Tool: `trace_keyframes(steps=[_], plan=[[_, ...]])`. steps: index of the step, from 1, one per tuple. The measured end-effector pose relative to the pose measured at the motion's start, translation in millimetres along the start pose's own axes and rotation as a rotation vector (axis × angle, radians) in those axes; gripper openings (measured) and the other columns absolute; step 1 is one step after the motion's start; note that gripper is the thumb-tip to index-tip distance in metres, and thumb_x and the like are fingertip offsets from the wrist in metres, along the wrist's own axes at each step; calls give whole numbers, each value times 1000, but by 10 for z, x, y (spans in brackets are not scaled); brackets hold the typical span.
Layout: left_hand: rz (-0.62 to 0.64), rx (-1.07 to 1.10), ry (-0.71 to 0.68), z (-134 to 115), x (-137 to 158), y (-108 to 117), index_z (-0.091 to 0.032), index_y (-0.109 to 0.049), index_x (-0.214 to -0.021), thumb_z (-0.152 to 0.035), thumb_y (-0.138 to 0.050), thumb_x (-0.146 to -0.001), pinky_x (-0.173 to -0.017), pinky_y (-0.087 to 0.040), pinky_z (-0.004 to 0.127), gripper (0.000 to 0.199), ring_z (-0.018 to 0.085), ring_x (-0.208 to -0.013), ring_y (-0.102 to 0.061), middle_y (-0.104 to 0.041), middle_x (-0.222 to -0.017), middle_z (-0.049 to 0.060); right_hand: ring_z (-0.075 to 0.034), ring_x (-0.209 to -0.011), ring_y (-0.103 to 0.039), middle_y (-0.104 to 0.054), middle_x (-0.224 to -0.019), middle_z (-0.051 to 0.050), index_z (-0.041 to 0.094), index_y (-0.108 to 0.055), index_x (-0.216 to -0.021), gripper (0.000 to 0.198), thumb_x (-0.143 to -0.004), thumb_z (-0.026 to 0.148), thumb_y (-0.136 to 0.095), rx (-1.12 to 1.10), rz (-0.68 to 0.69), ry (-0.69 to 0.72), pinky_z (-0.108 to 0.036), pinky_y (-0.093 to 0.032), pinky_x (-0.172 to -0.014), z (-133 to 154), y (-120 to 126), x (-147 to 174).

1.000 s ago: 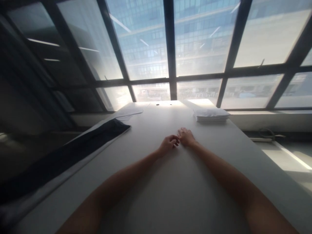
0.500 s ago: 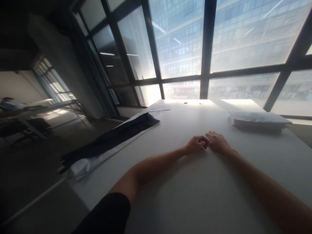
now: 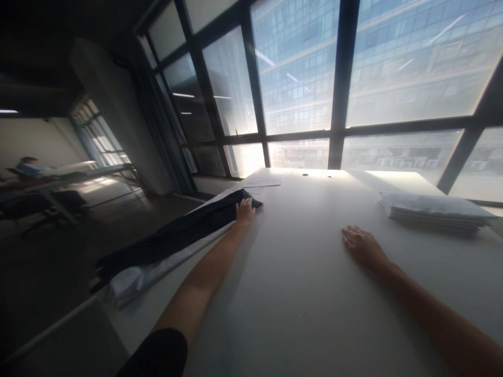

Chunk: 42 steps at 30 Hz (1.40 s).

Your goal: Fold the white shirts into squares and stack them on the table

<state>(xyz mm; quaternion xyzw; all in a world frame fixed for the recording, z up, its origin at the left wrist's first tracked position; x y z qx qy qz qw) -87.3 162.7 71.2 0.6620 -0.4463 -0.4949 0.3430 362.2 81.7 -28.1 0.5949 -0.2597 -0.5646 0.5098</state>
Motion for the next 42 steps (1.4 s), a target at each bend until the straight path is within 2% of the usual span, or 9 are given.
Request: trace_keyframes(steps=[4, 10, 15, 21, 24, 27, 32, 37, 42], plan=[[96, -44, 43, 318, -104, -187, -17, -51, -149, -32, -61, -97, -121, -28, 55, 54, 34, -146, -41, -52, -153, 20, -35, -139, -54, -63, -144, -18, 19, -70, -133, 48, -97, 37, -43, 3, 19, -3, -52, -45, -115, -26, 6, 15], [144, -68, 66, 341, -171, -322, -12, -48, -151, -33, -58, -98, -119, -30, 52, 58, 33, -143, -46, -55, -150, 23, -37, -139, -54, -61, -145, -21, 16, -69, -134, 53, -98, 40, -39, -8, 38, 12, -54, -44, -115, -89, -28, 17], [132, -70, 82, 365, -160, -285, -2, -37, -157, -12, -49, -97, -113, -39, 46, 62, 32, -134, -56, -63, -136, 28, -37, -138, -55, -64, -142, -18, 20, -70, -132, 48, -96, 37, -43, -30, 19, 10, -55, -45, -115, -83, -11, 12], [60, -74, 52, 390, -128, -158, -16, -60, -141, -12, -40, -103, -119, -32, 49, 44, 29, -140, -50, -61, -145, 18, -36, -140, -53, -61, -145, -20, 17, -69, -134, 51, -99, 39, -40, -12, 40, 14, -54, -44, -115, -56, -1, 12], [-6, -79, 23, 285, -100, -24, -15, -59, -142, -11, -38, -104, -121, -29, 48, 44, 29, -139, -50, -62, -144, 17, -36, -140, -53, -62, -145, -18, 19, -69, -135, 49, -98, 38, -42, -12, 45, 8, -53, -44, -116, -68, -3, 12], [-82, -95, -30, 62, -51, 138, -8, -55, -145, -9, -39, -104, -121, -28, 45, 44, 30, -142, -47, -58, -148, 22, -36, -139, -54, -63, -144, -18, 19, -70, -134, 48, -98, 36, -44, -16, 33, 10, -52, -44, -116, -74, 4, 11], [-116, -122, -164, -527, 122, 216, -5, -58, -136, -8, -35, -107, -113, -36, 38, 37, 27, -129, -58, -67, -131, 21, -36, -139, -54, -62, -145, -20, 13, -68, -136, 50, -99, 37, -43, -13, 47, 19, -53, -43, -115, -41, 16, 13], [-56, -102, -345, -1320, 554, -19, -12, -62, -134, -12, -40, -107, -102, -46, 33, 35, 24, -119, -65, -71, -124, 15, -35, -140, -53, -61, -146, -20, 11, -67, -136, 52, -97, 36, -44, -45, 56, -13, -50, -42, -117, 22, 68, 1], [135, -42, -608, -2082, 1370, -455, -22, -51, -152, -22, -44, -107, -107, -47, 39, 46, 28, -132, -59, -61, -147, 13, -29, -133, -60, -65, -142, -16, 12, -66, -137, 52, -96, 29, -39, -235, -61, -178, -45, -44, -116, -86, 262, -20]])
Point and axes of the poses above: each hand's wrist, its own x-axis away from the middle knuckle, its own y-axis out of the back of the hand, z = x × y, the point moved 10 cm from there along -x, towards the middle knuckle
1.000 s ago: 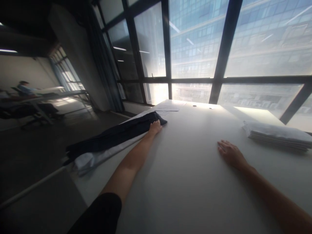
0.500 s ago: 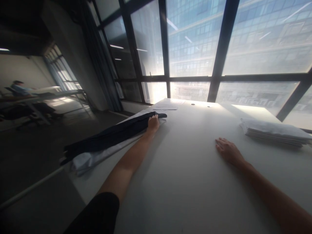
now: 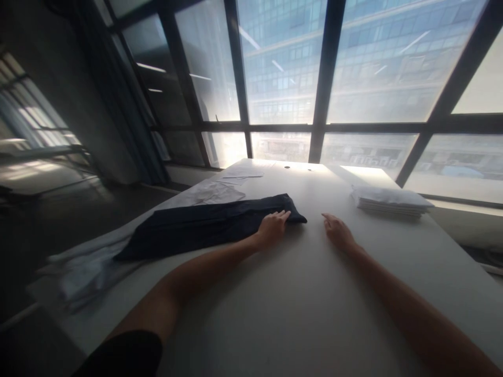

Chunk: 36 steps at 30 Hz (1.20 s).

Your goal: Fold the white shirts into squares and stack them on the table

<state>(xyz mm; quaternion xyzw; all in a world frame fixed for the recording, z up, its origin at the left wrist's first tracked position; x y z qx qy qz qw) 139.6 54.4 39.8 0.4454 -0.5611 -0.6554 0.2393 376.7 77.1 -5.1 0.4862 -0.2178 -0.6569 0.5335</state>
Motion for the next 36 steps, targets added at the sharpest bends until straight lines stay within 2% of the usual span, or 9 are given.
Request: trace_keyframes(steps=[4, 8, 10, 12, 15, 21, 24, 30, 36], plan=[[176, 93, -195, -601, 259, -278, -20, -39, -161, -48, -37, -109, -120, -31, 55, 59, 40, -151, -35, -38, -165, 15, -29, -127, -64, -70, -133, -19, 8, -70, -130, 52, -94, 24, -35, -126, -193, -92, -45, -47, -113, -9, 289, -9], [269, 170, -292, -806, 391, -320, -21, -26, -166, -74, -27, -102, -123, -18, 62, 83, 44, -157, -15, -20, -172, 17, -28, -128, -63, -69, -134, -19, 10, -72, -127, 49, -94, 23, -38, -180, -259, 85, -46, -46, -114, 448, 372, 16], [281, 193, -320, -832, 409, -300, -22, -26, -166, -77, -29, -100, -123, -16, 64, 86, 45, -158, -13, -18, -173, 16, -27, -132, -60, -68, -137, -17, 13, -72, -128, 47, -95, 23, -39, -199, -189, 202, -45, -45, -116, 760, 270, 37], [265, 200, -350, -853, 414, -269, -24, -32, -164, -76, -34, -100, -124, -14, 65, 83, 44, -158, -14, -20, -172, 15, -26, -141, -53, -65, -143, -13, 17, -72, -131, 45, -98, 25, -41, -191, -30, 337, -46, -40, -120, 1064, 75, 78], [232, 198, -380, -872, 410, -242, -26, -45, -158, -73, -40, -100, -125, -11, 63, 75, 40, -158, -15, -27, -171, 12, -27, -149, -43, -57, -153, -10, 20, -67, -139, 47, -103, 33, -41, -137, 206, 440, -49, -34, -124, 1261, -191, 156], [192, 269, -442, -908, 390, -232, -19, -36, -162, -66, -46, -101, -126, -13, 63, 78, 35, -157, -22, -33, -168, 14, -27, -149, -42, -51, -157, -11, 17, -60, -147, 57, -109, 44, -28, 20, 295, 388, -48, -33, -124, 1084, -260, 174], [172, 299, -488, -920, 390, -192, -18, -43, -157, -55, -52, -102, -127, -18, 60, 67, 33, -156, -26, -40, -165, 13, -26, -149, -43, -52, -156, -13, 14, -60, -147, 61, -110, 45, -22, 122, 304, 375, -45, -34, -124, 1041, -240, 214], [23, 392, -669, -1062, 496, 78, -19, -59, -143, -28, -57, -101, -121, -39, 40, 43, 24, -143, -51, -58, -152, 11, -26, -146, -47, -55, -153, -14, 16, -62, -145, 54, -110, 42, -30, 317, 268, 239, -42, -36, -121, 818, -14, 340], [-169, 358, -494, -948, 432, 278, -20, -60, -142, -24, -50, -103, -116, -44, 41, 41, 24, -136, -56, -62, -146, 9, -31, -136, -58, -61, -148, -13, 22, -70, -135, 49, -108, 48, -37, 382, 218, -21, -45, -49, -108, 358, 433, 567]])
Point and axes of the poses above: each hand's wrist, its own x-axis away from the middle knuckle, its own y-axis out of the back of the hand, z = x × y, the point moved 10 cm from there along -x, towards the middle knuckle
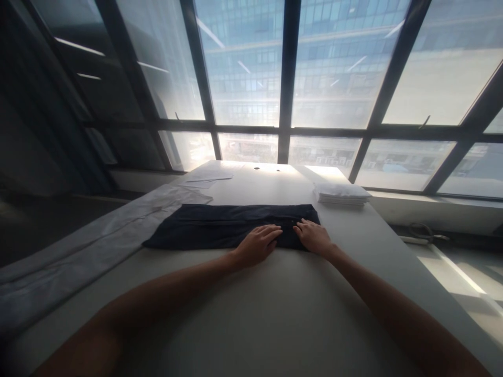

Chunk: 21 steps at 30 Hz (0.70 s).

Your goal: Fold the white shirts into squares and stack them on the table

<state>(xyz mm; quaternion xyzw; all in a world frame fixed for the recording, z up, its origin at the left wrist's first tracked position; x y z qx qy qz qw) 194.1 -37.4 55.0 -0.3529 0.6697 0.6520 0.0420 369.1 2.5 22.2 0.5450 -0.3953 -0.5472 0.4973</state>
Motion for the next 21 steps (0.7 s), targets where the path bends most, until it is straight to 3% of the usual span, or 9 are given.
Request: trace_keyframes(steps=[3, 7, 11, 17, 21], plan=[[18, -71, 110, 118, 10, -23, -21, -58, -146, -28, -48, -105, -119, -41, 41, 43, 25, -140, -51, -58, -151, 9, -34, -121, -68, -68, -138, -17, 21, -76, -122, 49, -107, 49, -39, 35, -10, -82, -45, -54, -96, -211, 103, 184], [132, -160, 281, 322, 86, -153, -24, -55, -150, -41, -42, -108, -120, -35, 51, 47, 31, -142, -48, -58, -151, 10, -35, -96, -76, -78, -107, -22, 16, -81, -100, 56, -106, 51, -37, 70, 57, -194, -45, -56, -84, -363, 198, 381], [232, -183, 395, 503, 138, -224, -28, -58, -146, -57, -33, -108, -120, -28, 66, 54, 37, -147, -41, -54, -155, 10, -41, -94, -76, -77, -99, -26, 12, -81, -93, 58, -105, 51, -40, 115, 140, -264, -49, -55, -80, -311, 325, 502], [316, -147, 494, 923, 92, -178, -30, -58, -146, -58, -26, -109, -119, -14, 76, 56, 40, -154, -29, -47, -161, 8, -35, -79, -76, -77, -82, -20, 17, -79, -78, 54, -101, 57, -51, 87, 228, -80, -42, -53, -71, 197, 469, 721], [350, -79, 555, 1300, 125, -176, -29, -51, -153, -52, -30, -110, -121, -14, 71, 53, 38, -157, -21, -36, -167, 6, -26, -66, -73, -76, -72, -11, 21, -78, -76, 56, -100, 63, -50, -246, 259, 97, -35, -52, -64, 552, 520, 781]])
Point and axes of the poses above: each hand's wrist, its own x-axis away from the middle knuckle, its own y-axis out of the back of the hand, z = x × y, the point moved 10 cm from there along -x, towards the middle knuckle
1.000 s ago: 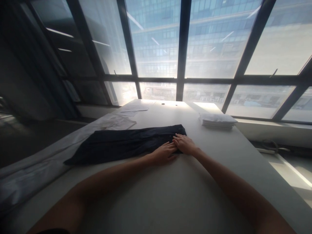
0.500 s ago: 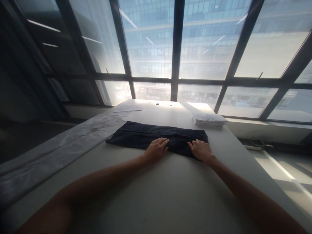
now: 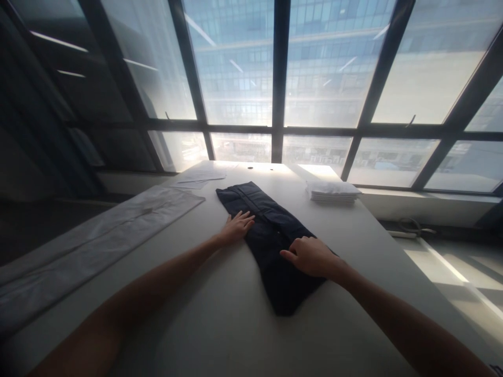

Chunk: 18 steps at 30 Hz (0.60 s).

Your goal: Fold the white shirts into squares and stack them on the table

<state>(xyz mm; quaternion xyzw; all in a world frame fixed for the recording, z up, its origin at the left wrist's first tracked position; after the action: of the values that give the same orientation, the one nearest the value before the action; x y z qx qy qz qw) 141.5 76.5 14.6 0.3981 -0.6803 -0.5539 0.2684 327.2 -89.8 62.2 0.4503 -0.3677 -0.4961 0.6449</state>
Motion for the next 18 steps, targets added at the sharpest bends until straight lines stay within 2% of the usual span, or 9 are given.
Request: trace_keyframes(steps=[2, 3, 6, 8, 11, 15, 18], plan=[[-33, 33, 22, 127, -56, 46, -26, -54, -151, -46, -33, -110, -125, -20, 59, 50, 32, -157, -25, -39, -166, 6, -25, -69, -73, -78, -78, -8, 22, -81, -88, 53, -102, 60, -46, -248, -6, 100, -33, -54, -65, 59, 13, -78], [-70, 47, 37, 169, -71, 90, -24, -57, -149, -43, -34, -110, -125, -24, 52, 49, 29, -155, -30, -43, -164, 7, -25, -75, -75, -79, -84, -7, 22, -81, -97, 50, -103, 57, -46, -337, -55, 138, -34, -56, -69, 32, 57, -135], [-190, 58, 76, 158, -44, 219, -19, -64, -140, -34, -37, -108, -122, -33, 38, 45, 24, -147, -46, -54, -155, 10, -28, -106, -73, -78, -116, -8, 23, -77, -121, 38, -101, 44, -51, -373, -290, 220, -41, -57, -93, -194, 191, -294], [-193, 16, 65, 8, 23, 194, -18, -65, -139, -34, -39, -106, -121, -33, 42, 44, 27, -146, -46, -55, -154, 12, -30, -128, -63, -69, -138, -9, 25, -70, -135, 42, -99, 38, -53, -310, -350, 263, -46, -49, -110, -332, 116, -374], [-88, -44, 65, -259, 169, -40, -19, -57, -148, -47, -37, -107, -120, -31, 57, 54, 38, -150, -38, -47, -160, 15, -29, -150, -41, -47, -161, -8, 28, -55, -152, 53, -100, 38, -54, -214, -236, 294, -51, -33, -123, -417, -232, -467], [-19, -87, 79, -452, 296, -283, -12, -41, -159, -69, -33, -102, -120, -23, 64, 81, 46, -155, -21, -28, -167, 24, -29, -158, -20, -27, -170, -9, 25, -41, -161, 61, -104, 47, -47, -57, -137, 206, -56, -18, -127, -387, -579, -498], [-6, -94, 29, -413, 203, -297, -9, -36, -161, -70, -30, -103, -123, -18, 61, 84, 43, -157, -15, -23, -168, 25, -28, -160, -15, -22, -171, -12, 20, -37, -163, 65, -106, 51, -39, 0, -144, 112, -55, -15, -127, -307, -667, -518]])
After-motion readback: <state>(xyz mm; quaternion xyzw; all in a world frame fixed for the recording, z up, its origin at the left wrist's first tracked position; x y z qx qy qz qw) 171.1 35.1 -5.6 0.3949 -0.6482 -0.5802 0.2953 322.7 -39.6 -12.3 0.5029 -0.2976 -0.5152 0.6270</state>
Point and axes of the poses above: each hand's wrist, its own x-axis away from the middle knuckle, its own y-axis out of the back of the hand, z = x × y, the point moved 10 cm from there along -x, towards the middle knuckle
